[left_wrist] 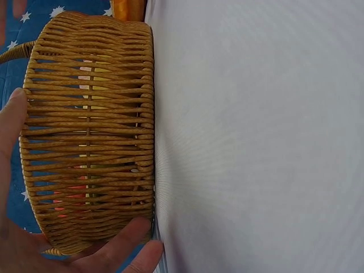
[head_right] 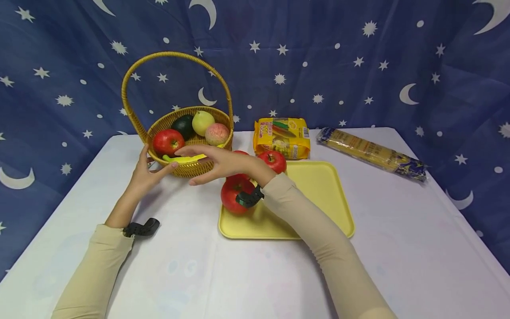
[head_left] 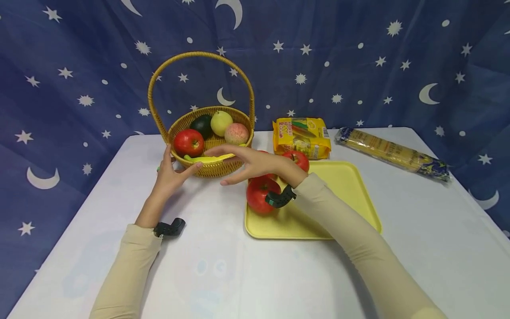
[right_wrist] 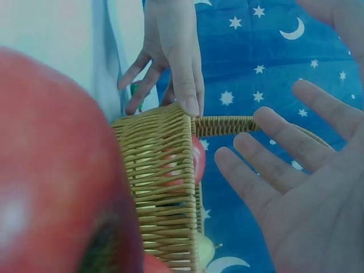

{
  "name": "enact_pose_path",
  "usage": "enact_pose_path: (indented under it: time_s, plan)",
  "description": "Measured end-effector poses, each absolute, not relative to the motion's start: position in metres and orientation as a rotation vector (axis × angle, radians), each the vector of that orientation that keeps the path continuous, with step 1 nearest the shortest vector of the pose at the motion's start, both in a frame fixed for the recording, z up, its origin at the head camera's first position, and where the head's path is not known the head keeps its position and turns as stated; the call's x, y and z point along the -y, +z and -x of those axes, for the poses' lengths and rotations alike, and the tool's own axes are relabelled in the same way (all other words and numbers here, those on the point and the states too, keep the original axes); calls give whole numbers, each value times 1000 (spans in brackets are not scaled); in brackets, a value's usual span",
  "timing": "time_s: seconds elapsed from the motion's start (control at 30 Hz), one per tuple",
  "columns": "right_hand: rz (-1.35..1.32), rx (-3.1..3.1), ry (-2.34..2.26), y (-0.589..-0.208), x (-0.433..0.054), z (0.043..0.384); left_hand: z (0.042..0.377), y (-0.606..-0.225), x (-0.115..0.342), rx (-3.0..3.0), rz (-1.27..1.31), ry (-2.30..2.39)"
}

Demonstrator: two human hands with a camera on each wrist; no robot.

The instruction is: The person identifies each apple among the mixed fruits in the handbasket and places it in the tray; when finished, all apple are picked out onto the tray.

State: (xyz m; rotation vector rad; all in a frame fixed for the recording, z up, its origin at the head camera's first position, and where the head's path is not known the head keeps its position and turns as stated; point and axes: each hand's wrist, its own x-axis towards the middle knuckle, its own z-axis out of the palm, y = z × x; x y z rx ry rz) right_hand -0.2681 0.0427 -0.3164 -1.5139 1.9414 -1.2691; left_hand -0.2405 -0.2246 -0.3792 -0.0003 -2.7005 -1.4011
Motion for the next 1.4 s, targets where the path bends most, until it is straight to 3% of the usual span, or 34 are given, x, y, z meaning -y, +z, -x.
enact_pose_path:
  time_s: [0.7,1.4]
  plan:
    - [1368,-1983,-1374,-315,-10,301,244,-381,229,2690,-6,-1437]
    - [1389,-2013,-1434,-320,17,328,243,-381,229,2708,-53,-1460]
